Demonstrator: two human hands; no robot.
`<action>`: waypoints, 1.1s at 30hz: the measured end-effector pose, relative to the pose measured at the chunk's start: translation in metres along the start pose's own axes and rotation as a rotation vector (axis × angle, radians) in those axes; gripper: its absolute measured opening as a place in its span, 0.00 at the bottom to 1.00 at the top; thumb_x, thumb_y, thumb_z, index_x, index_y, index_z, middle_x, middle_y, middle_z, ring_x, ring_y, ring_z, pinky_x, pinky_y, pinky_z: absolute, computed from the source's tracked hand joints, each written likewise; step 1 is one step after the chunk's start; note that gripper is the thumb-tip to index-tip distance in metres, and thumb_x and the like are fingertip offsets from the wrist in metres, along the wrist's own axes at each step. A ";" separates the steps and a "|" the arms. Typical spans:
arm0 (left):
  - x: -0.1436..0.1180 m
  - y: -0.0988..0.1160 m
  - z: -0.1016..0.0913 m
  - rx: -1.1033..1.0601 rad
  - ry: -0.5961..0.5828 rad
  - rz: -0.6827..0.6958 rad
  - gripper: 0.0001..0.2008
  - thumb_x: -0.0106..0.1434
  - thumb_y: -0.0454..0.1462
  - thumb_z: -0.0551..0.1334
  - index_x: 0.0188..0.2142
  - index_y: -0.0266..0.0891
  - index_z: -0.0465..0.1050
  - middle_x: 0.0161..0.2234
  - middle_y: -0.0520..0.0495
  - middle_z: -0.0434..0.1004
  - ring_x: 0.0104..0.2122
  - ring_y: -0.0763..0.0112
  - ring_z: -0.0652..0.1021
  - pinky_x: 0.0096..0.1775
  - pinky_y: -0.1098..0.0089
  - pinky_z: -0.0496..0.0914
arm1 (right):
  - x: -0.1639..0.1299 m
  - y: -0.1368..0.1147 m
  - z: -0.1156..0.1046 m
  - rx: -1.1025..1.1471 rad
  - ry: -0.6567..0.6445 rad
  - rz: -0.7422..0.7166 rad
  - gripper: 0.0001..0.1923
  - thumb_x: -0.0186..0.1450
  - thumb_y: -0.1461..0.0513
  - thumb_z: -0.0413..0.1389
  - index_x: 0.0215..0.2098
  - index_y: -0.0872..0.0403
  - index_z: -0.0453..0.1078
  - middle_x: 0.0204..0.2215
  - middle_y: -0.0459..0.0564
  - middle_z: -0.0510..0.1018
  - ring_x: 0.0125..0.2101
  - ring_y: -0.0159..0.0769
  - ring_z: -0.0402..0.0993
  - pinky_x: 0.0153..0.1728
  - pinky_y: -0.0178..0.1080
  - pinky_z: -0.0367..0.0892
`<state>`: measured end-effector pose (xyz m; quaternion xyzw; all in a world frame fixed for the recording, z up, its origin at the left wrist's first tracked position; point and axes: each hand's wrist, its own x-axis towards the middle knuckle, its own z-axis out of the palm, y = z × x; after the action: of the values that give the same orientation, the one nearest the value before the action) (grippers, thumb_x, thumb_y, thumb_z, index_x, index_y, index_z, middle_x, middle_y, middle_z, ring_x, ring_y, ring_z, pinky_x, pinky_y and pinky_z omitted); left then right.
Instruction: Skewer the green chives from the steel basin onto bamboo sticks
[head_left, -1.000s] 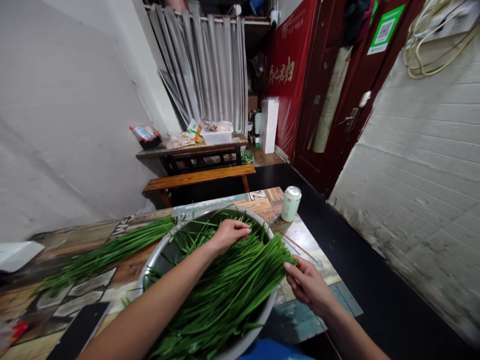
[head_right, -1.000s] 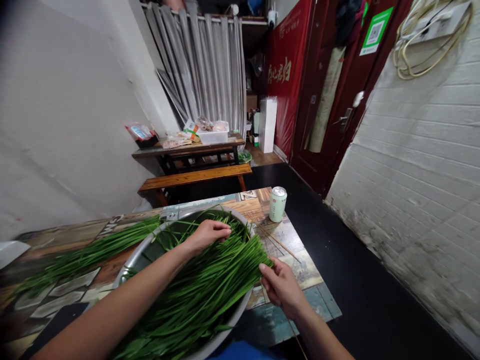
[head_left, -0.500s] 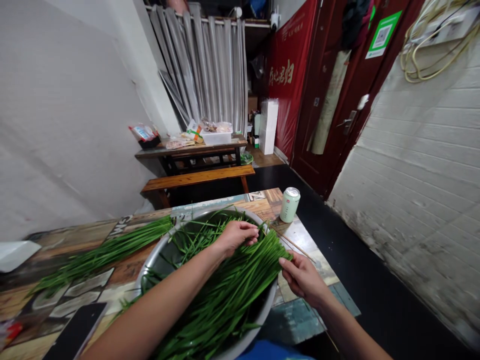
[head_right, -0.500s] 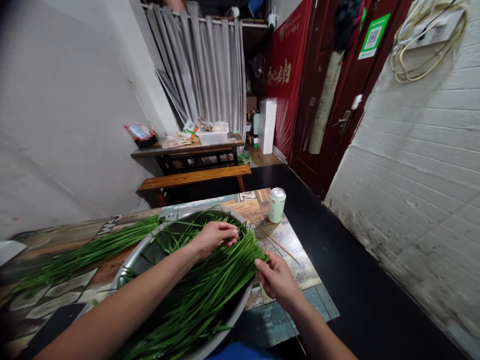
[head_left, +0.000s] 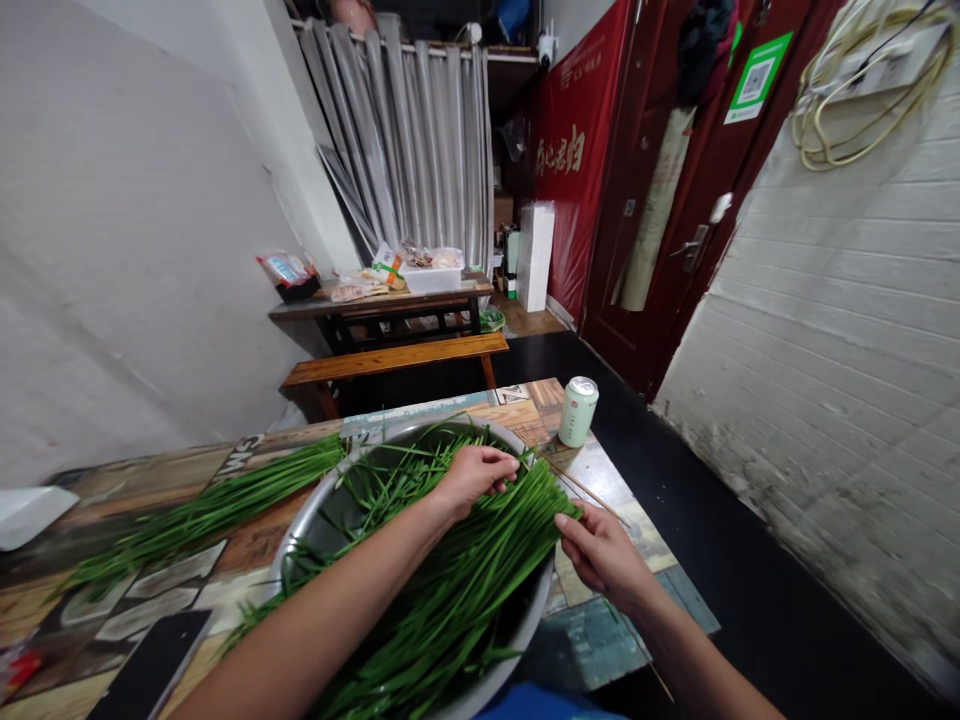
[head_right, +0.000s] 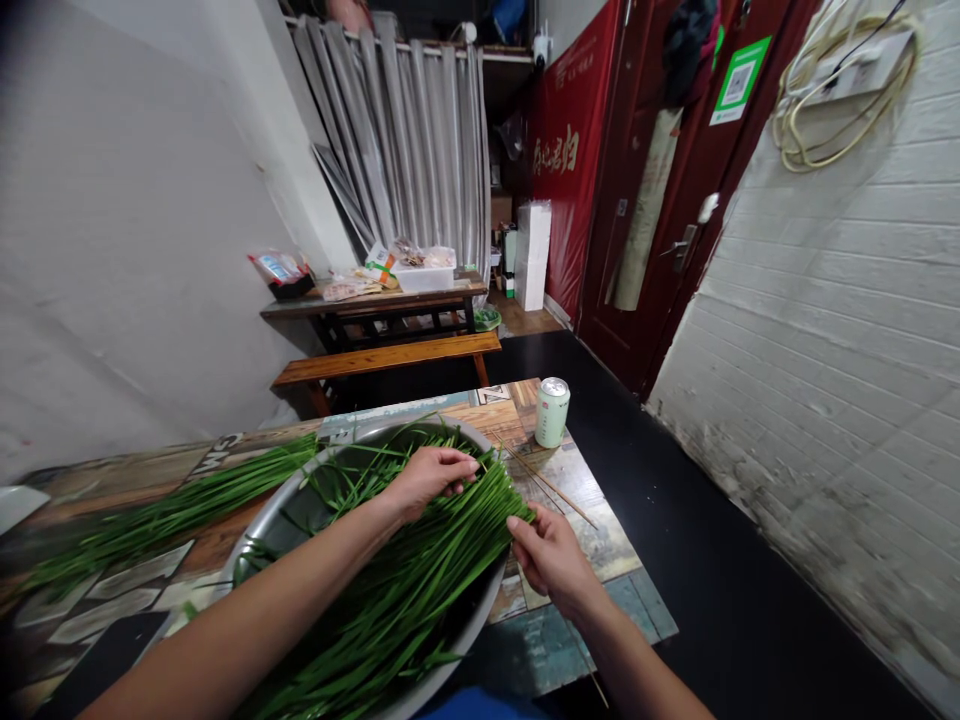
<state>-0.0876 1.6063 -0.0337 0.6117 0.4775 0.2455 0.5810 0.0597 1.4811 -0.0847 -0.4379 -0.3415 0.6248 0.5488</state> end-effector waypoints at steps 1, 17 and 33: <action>0.000 0.000 0.000 0.015 0.003 0.014 0.13 0.47 0.41 0.65 0.27 0.31 0.75 0.23 0.45 0.75 0.17 0.80 0.68 0.19 0.78 0.58 | 0.000 0.000 0.000 -0.002 0.004 0.001 0.18 0.55 0.50 0.57 0.28 0.53 0.56 0.10 0.32 0.62 0.04 0.16 0.44 0.04 0.23 0.38; -0.009 0.005 0.004 0.074 0.066 0.108 0.12 0.48 0.40 0.63 0.27 0.31 0.76 0.20 0.47 0.75 0.15 0.79 0.66 0.19 0.76 0.59 | 0.001 0.003 -0.001 0.007 0.016 0.009 0.18 0.54 0.50 0.58 0.28 0.54 0.57 0.10 0.33 0.63 0.04 0.16 0.43 0.04 0.24 0.37; -0.007 -0.003 0.002 0.308 0.074 0.234 0.12 0.52 0.41 0.60 0.27 0.34 0.78 0.22 0.48 0.77 0.23 0.71 0.73 0.28 0.74 0.65 | 0.002 0.006 0.000 0.008 0.020 -0.001 0.18 0.55 0.50 0.58 0.27 0.54 0.57 0.10 0.33 0.62 0.04 0.16 0.43 0.04 0.23 0.38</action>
<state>-0.0894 1.5986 -0.0348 0.7352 0.4562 0.2577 0.4302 0.0573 1.4822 -0.0902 -0.4418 -0.3335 0.6216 0.5543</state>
